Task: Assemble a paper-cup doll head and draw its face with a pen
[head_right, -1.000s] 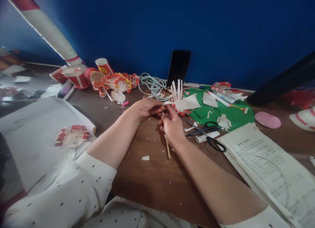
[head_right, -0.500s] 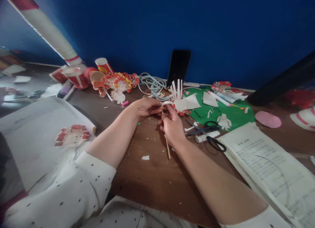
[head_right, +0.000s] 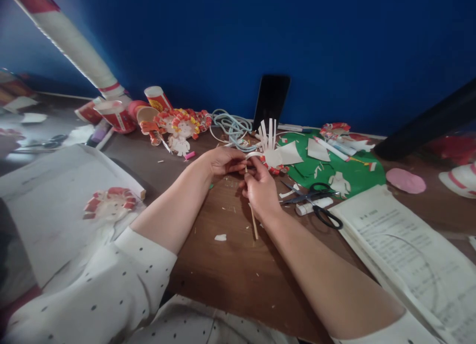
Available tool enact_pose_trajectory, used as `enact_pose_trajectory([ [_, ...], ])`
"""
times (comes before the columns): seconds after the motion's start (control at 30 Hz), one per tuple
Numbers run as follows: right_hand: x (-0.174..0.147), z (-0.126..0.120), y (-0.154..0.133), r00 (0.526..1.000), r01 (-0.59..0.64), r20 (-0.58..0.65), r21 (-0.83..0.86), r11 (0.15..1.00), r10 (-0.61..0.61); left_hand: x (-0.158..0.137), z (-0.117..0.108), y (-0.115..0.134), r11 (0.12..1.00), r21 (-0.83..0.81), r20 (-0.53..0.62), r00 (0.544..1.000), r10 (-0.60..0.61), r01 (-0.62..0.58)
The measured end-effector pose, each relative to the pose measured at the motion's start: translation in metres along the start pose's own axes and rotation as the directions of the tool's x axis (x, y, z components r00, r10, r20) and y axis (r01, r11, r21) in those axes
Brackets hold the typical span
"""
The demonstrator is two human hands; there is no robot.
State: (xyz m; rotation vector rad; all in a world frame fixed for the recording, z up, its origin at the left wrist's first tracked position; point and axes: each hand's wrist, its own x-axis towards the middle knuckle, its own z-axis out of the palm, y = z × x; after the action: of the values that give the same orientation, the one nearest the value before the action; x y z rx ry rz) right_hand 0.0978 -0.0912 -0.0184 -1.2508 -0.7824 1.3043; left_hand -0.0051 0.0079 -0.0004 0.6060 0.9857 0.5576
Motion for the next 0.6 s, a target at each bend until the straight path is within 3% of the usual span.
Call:
enact_pose_trajectory([
  [0.13,-0.0001,-0.0003,0.0000,1.000,0.007,-0.001,-0.009,1.000,-0.007,0.0020,0.0034,-0.0024,0.986,0.141,-0.059,0.994,0.093,-0.084],
  [0.37,-0.0006,0.0010,-0.0031,0.998,-0.031,-0.045,0.023,0.999,0.032,-0.0011,-0.0036,-0.0006,0.993,0.103,0.077,0.996,0.052,-0.060],
  [0.6,-0.0014,0.0020,-0.0035,0.999,-0.029,-0.043,0.053,0.998,0.032,0.0001,0.0015,-0.0031,0.994,0.070,0.010,0.996,0.089,-0.090],
])
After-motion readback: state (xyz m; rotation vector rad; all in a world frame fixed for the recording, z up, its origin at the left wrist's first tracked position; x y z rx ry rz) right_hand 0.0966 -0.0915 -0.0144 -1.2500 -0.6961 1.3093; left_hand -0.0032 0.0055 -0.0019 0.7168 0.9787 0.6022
